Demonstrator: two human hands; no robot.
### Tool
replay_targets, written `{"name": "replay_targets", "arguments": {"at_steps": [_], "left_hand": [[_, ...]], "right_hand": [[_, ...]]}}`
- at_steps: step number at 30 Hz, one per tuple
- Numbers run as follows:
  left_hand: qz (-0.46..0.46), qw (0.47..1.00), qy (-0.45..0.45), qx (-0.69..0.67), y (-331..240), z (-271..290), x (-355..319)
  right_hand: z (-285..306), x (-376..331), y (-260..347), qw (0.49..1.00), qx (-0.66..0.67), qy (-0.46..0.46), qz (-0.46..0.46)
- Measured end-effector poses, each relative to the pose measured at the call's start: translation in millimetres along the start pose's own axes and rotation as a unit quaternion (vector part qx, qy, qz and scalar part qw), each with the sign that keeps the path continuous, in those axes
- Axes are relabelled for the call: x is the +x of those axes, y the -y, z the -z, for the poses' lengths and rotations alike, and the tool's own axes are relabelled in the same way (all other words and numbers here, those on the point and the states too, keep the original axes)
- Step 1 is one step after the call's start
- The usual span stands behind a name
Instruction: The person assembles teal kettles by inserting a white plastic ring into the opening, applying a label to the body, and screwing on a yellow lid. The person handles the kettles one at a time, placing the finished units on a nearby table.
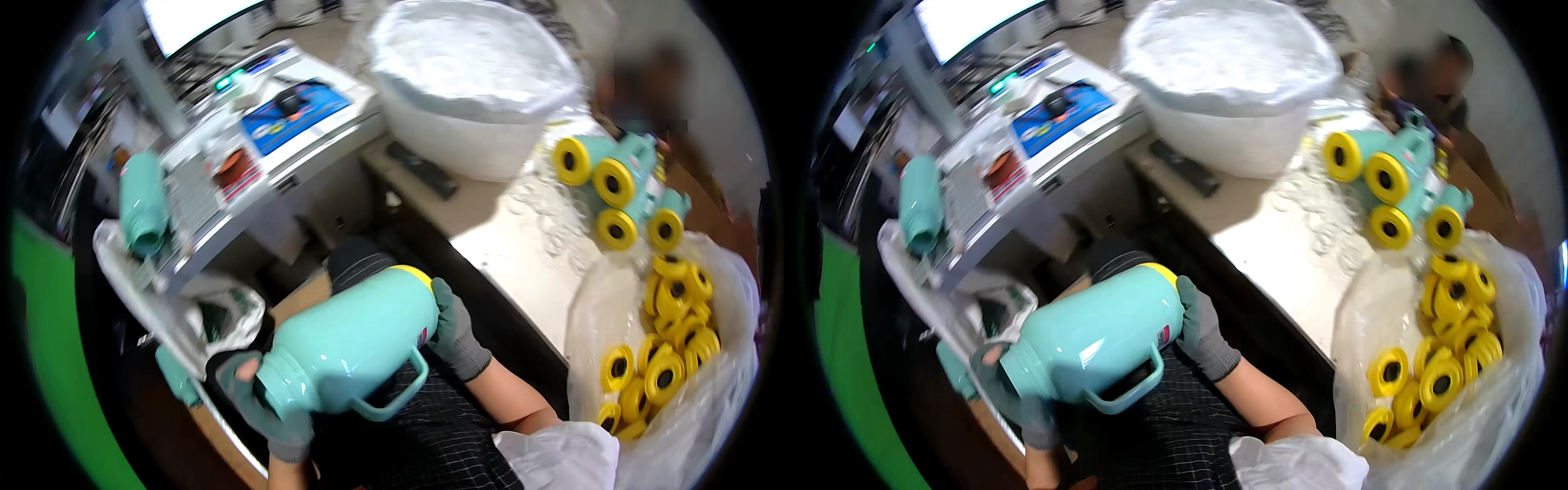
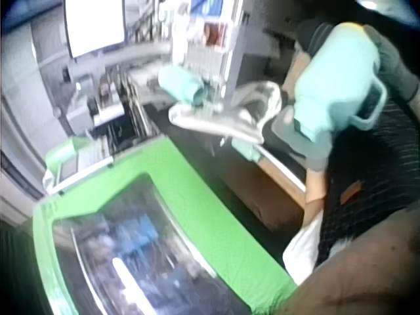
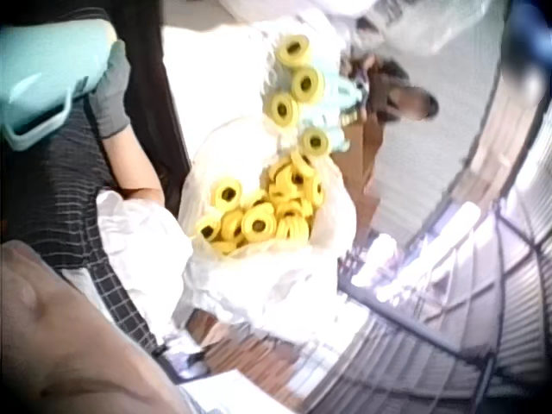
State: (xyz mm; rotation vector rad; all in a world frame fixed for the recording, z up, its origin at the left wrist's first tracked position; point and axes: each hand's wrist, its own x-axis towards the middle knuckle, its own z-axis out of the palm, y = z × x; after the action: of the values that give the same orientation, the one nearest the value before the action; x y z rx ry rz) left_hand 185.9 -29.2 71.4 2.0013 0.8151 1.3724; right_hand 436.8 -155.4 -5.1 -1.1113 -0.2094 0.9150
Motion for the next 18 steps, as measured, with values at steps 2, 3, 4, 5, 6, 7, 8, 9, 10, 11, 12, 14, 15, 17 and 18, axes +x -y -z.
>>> {"name": "replay_targets", "arguments": {"at_steps": [2, 3, 4, 5, 6, 7, 8, 9, 10, 11, 12, 14, 15, 17, 18], "left_hand": [[0.046, 0.991, 0.016, -0.127, 12, -7, -14], [0.06, 0.984, 0.027, -0.165, 15, -9, -19], [0.063, 0.978, 0.065, -0.187, 15, -23, -18], [0.058, 0.977, 0.098, -0.178, 12, -28, -18], [0.036, 0.979, 0.135, -0.147, 10, -36, -14], [-0.009, 0.983, 0.156, -0.093, 7, -41, -8], [-0.058, 0.979, 0.185, -0.06, 4, -54, 0], [-0.124, 0.963, 0.238, -0.019, 1, -62, 8], [-0.094, 0.966, 0.241, -0.02, -5, -57, 4], [-0.073, 0.968, 0.237, -0.035, -13, -58, 2], [-0.059, 0.962, 0.249, -0.092, -15, -66, 4], [-0.05, 0.969, 0.234, -0.07, -10, -57, 2], [-0.043, 0.971, 0.226, -0.058, -9, -52, -2], [0.007, 0.969, 0.228, -0.093, 0, -49, -13], [0.032, 0.967, 0.228, -0.107, 2, -49, -17]], "right_hand": [[21, 6, 15, 0.987, 0.154, 0.025, -0.042], [28, -5, 36, 0.957, 0.273, 0.01, -0.101], [54, -7, 46, 0.996, 0.064, 0.04, 0.035], [76, -5, 51, 0.946, -0.268, -0.001, 0.18], [98, -2, 57, 0.837, -0.454, -0.093, 0.289], [174, 27, 69, 0.94, -0.224, -0.014, 0.257], [257, 39, 88, 0.943, 0.251, 0.072, 0.206], [345, 32, 112, 0.854, 0.485, 0.07, 0.175], [321, 51, 140, 0.884, 0.406, -0.068, 0.222], [289, 68, 177, 0.901, 0.298, -0.215, 0.231], [322, 74, 214, 0.898, 0.32, -0.167, 0.251], [303, 109, 252, 0.898, -0.066, -0.222, 0.374], [291, 113, 269, 0.907, -0.077, -0.159, 0.381], [256, 113, 282, 0.926, 0.003, 0.005, 0.378], [240, 108, 281, 0.925, 0.099, 0.1, 0.353]]}}
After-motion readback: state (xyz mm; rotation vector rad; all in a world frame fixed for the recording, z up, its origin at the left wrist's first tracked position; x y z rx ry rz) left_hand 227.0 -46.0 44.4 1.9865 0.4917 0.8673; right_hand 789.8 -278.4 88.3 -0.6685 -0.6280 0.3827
